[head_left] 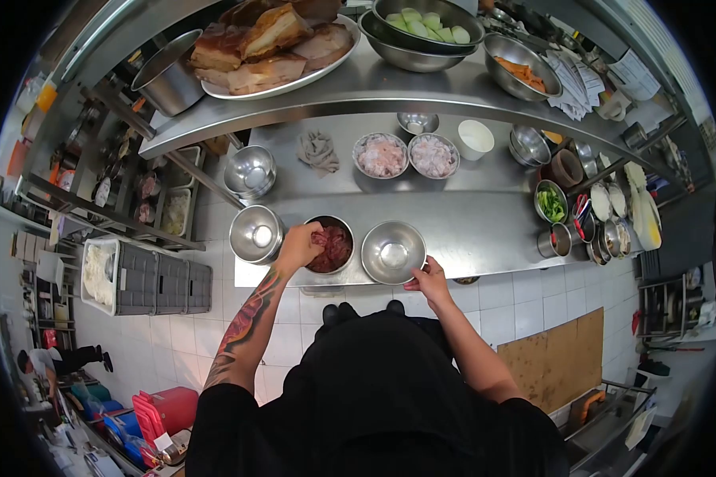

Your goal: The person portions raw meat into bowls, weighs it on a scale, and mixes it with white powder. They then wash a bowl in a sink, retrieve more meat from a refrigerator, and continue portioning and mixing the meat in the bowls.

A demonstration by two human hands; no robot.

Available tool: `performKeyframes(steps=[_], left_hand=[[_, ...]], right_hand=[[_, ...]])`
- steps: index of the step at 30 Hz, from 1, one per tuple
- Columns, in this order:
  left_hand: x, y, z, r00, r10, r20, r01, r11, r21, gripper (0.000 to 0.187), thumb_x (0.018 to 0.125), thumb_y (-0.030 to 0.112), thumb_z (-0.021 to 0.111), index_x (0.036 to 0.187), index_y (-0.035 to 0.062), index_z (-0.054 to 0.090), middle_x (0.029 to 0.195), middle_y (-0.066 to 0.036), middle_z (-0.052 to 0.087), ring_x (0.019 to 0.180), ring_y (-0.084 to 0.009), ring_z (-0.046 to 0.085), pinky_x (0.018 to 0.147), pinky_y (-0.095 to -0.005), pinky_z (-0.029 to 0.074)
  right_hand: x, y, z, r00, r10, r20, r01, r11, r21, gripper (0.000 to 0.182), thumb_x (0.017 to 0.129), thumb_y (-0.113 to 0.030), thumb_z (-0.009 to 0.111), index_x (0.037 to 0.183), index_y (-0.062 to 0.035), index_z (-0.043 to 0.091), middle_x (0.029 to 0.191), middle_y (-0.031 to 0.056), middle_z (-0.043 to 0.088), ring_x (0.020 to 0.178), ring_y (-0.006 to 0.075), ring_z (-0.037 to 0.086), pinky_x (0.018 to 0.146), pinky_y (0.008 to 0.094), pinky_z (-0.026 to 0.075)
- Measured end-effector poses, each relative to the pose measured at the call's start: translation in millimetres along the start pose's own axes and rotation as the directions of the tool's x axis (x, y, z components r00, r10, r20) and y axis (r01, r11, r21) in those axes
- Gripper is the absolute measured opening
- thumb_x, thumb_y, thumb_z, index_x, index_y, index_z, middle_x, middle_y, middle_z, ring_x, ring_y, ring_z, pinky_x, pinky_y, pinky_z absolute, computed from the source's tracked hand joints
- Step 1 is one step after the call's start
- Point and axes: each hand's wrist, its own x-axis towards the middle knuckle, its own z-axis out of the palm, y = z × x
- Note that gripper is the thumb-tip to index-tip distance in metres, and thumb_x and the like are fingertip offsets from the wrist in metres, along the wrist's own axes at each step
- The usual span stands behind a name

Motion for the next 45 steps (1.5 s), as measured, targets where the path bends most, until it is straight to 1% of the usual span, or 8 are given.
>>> performKeyframes(steps=[17, 23, 26, 29, 32, 37, 42, 45], left_hand=[[-5.1, 22.5, 5.2, 0.996, -0.067, -0.052, 0.042, 0.921, -0.386, 0.035, 0.072, 0.008, 0.078, 0.104, 0.0038, 0.064, 0.072, -0.011, 0.065, 0.061, -0.0184, 0.063, 0.061, -0.0336, 0.051], [12.8, 81.7, 5.8, 0.967, 0.211, -0.143, -0.251, 0.886, -0.390, 0.034, 0.072, 0.005, 0.077, 0.103, 0.0019, 0.063, 0.080, -0.012, 0.069, 0.072, -0.0184, 0.069, 0.067, -0.0319, 0.053], [21.5, 107.0, 28.5, 0.975, -0.018, 0.222, 0.147, 0.799, -0.584, 0.029, 0.074, 0.003, 0.076, 0.099, 0.0022, 0.061, 0.087, -0.007, 0.069, 0.078, -0.0131, 0.067, 0.068, -0.0294, 0.054], [34.3, 104.1, 76.5, 0.945, -0.032, 0.324, 0.185, 0.873, -0.452, 0.038, 0.070, 0.008, 0.077, 0.105, 0.0045, 0.064, 0.097, -0.018, 0.069, 0.096, -0.0267, 0.071, 0.081, -0.0389, 0.055], [32.2, 82.1, 132.0, 0.977, 0.152, 0.149, -0.143, 0.987, -0.067, 0.033, 0.073, 0.011, 0.076, 0.104, 0.0058, 0.068, 0.104, -0.020, 0.067, 0.102, -0.0387, 0.064, 0.090, -0.0437, 0.052], [12.5, 91.8, 99.5, 0.970, 0.244, -0.011, -0.243, 0.957, -0.157, 0.027, 0.079, 0.009, 0.072, 0.105, 0.0058, 0.070, 0.106, -0.016, 0.068, 0.102, -0.0359, 0.065, 0.089, -0.0433, 0.052], [11.6, 20.3, 42.5, 0.992, -0.083, 0.098, 0.097, 0.985, -0.141, 0.036, 0.079, 0.015, 0.075, 0.114, 0.0092, 0.070, 0.117, -0.015, 0.067, 0.108, -0.0314, 0.066, 0.088, -0.0455, 0.055], [-0.4, 5.6, 46.5, 0.978, 0.190, 0.093, -0.203, 0.964, 0.171, 0.042, 0.076, 0.019, 0.078, 0.117, 0.0165, 0.070, 0.130, -0.014, 0.061, 0.111, -0.0353, 0.064, 0.086, -0.0477, 0.056]], right_hand=[[6.8, -1.4, 18.3, 0.997, 0.048, 0.065, -0.039, 0.990, -0.136, 0.040, 0.096, -0.001, 0.055, 0.133, 0.0022, 0.041, 0.103, 0.0200, 0.061, 0.075, 0.0291, 0.073, 0.064, 0.0377, 0.066], [8.7, -2.4, 18.6, 0.996, 0.064, 0.067, -0.055, 0.991, -0.119, 0.040, 0.096, 0.000, 0.055, 0.133, 0.0021, 0.041, 0.100, 0.0181, 0.061, 0.074, 0.0279, 0.073, 0.064, 0.0377, 0.066], [9.6, -1.8, 17.7, 0.996, 0.071, 0.061, -0.062, 0.988, -0.139, 0.038, 0.096, 0.000, 0.054, 0.131, 0.0019, 0.042, 0.098, 0.0173, 0.061, 0.074, 0.0279, 0.073, 0.065, 0.0382, 0.066], [9.4, -0.8, 17.8, 0.995, 0.070, 0.066, -0.061, 0.990, -0.125, 0.036, 0.095, 0.001, 0.054, 0.130, 0.0012, 0.043, 0.098, 0.0175, 0.062, 0.075, 0.0280, 0.073, 0.064, 0.0384, 0.066], [13.6, 6.4, 15.7, 0.994, 0.033, 0.103, -0.025, 0.997, -0.079, 0.035, 0.095, 0.003, 0.053, 0.128, 0.0000, 0.044, 0.100, 0.0178, 0.063, 0.075, 0.0282, 0.073, 0.064, 0.0381, 0.066], [15.5, 7.0, 16.6, 0.996, 0.006, 0.090, -0.003, 0.999, -0.034, 0.036, 0.094, 0.005, 0.053, 0.129, -0.0013, 0.046, 0.103, 0.0175, 0.064, 0.077, 0.0285, 0.073, 0.064, 0.0379, 0.066], [21.1, 17.8, 13.6, 0.996, 0.003, 0.086, -0.003, 1.000, -0.003, 0.038, 0.093, 0.006, 0.053, 0.129, -0.0002, 0.043, 0.109, 0.0202, 0.060, 0.072, 0.0291, 0.072, 0.062, 0.0390, 0.067], [14.9, 7.3, 21.3, 0.997, 0.021, 0.080, -0.020, 1.000, -0.007, 0.038, 0.092, 0.007, 0.051, 0.129, 0.0002, 0.043, 0.115, 0.0220, 0.060, 0.074, 0.0299, 0.072, 0.063, 0.0393, 0.067]])
